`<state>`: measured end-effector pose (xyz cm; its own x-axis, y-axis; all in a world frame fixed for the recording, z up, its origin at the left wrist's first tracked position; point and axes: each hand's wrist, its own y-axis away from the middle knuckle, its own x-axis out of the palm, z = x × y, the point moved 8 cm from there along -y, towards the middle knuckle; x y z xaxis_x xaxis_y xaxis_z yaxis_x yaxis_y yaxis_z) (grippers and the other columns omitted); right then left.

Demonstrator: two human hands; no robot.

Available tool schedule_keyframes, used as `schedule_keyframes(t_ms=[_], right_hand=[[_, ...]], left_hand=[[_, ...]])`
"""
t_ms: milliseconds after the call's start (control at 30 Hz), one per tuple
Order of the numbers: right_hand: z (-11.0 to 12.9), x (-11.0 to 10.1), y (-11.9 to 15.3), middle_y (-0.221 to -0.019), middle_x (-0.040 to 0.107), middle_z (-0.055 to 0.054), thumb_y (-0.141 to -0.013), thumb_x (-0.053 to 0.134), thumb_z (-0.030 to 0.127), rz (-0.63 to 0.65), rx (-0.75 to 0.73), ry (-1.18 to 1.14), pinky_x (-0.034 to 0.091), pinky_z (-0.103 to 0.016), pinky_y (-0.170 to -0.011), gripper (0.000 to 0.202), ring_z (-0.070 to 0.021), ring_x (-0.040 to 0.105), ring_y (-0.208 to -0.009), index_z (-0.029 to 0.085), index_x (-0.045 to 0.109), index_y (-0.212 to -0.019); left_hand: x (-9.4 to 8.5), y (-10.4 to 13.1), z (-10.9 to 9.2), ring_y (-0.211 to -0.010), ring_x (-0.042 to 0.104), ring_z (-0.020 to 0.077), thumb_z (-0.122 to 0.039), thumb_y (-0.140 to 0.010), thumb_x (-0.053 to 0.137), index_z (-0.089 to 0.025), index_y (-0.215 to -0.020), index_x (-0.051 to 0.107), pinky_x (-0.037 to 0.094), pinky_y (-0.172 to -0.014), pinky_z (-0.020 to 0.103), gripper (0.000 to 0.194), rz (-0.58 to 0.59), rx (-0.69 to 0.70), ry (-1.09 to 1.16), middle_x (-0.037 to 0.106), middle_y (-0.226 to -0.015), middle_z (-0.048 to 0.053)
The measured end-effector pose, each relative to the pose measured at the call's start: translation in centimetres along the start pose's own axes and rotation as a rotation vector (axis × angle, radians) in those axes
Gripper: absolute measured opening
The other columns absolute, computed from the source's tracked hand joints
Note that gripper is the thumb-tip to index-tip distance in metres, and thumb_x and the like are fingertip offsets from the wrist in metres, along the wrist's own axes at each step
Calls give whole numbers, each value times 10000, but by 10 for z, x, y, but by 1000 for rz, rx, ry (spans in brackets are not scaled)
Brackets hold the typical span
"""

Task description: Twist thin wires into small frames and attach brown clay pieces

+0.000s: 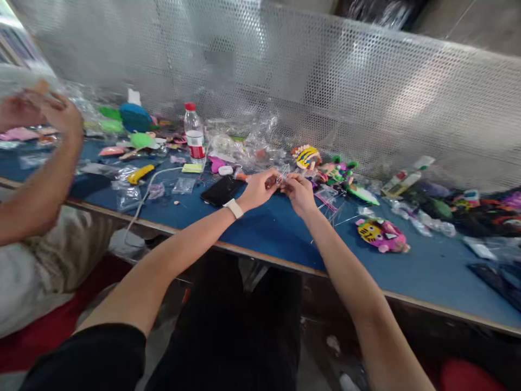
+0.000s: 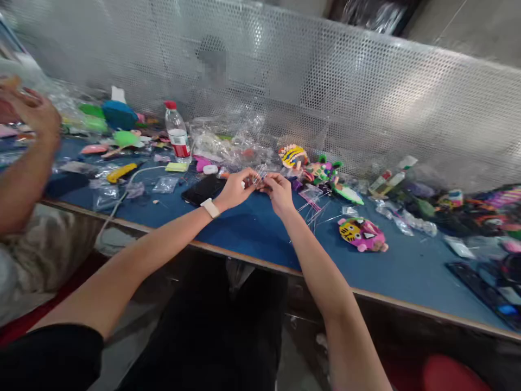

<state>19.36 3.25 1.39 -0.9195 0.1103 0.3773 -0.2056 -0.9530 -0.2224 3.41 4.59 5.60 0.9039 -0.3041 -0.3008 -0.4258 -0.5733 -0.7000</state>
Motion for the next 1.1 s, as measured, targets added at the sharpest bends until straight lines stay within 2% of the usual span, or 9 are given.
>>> schedule_keyframes(t_ms=[100, 200, 367, 467, 667, 833, 1100], right_hand=[[5, 5, 0, -709, 709, 19, -714, 969, 301, 110, 34, 41, 600, -233, -648, 295, -119, 673, -659, 217, 696, -786], [12, 8, 1, -712, 709, 20, -732, 984, 325, 184, 16, 62, 591, -239, -653, 298, -115, 654, -648, 219, 715, -800], [17, 13, 6, -722, 706, 24, -709, 1027, 404, 260, -19, 97, 568, -255, -635, 366, -119, 638, -644, 224, 729, -821], [17, 16, 8, -691, 694, 24, -688, 1041, 440, 283, -17, 124, 549, -260, -614, 404, -122, 626, -627, 220, 727, -814], [20, 18, 11, -649, 689, 23, -685, 1050, 471, 318, -1, 130, 533, -254, -587, 441, -120, 614, -583, 223, 703, -795], [20, 18, 13, -650, 680, 27, -687, 1056, 485, 338, 16, 143, 536, -259, -568, 464, -122, 610, -562, 227, 685, -792], [18, 17, 13, -652, 662, 40, -634, 1093, 498, 335, 24, 133, 540, -249, -545, 543, -112, 601, -546, 229, 641, -766]], left_hand=[[4, -5, 13, -858, 692, 187, -353, -928, 836, -175, -945, 701, 549, -795, 319, 224, 34, -113, 175, 755, -936, 68], [10, -5, 23, -801, 676, 172, -387, -911, 882, -183, -956, 710, 540, -758, 320, 271, 48, -219, 336, 742, -894, 52], [21, -2, 24, -706, 616, 142, -574, -873, 924, -187, -907, 706, 477, -675, 299, 445, 89, -302, 543, 700, -799, 24], [24, 0, 24, -695, 612, 137, -592, -813, 968, -177, -891, 713, 450, -663, 289, 493, 109, -360, 625, 689, -762, 19], [29, 3, 18, -649, 582, 115, -542, -823, 981, -152, -841, 713, 394, -623, 274, 473, 218, -424, 710, 694, -756, 35], [30, 4, 13, -635, 566, 106, -500, -853, 973, -145, -804, 704, 380, -615, 274, 448, 263, -447, 728, 687, -754, 42], [32, 3, 12, -624, 552, 93, -411, -834, 989, -147, -789, 692, 397, -613, 264, 400, 248, -464, 752, 633, -718, -3]])
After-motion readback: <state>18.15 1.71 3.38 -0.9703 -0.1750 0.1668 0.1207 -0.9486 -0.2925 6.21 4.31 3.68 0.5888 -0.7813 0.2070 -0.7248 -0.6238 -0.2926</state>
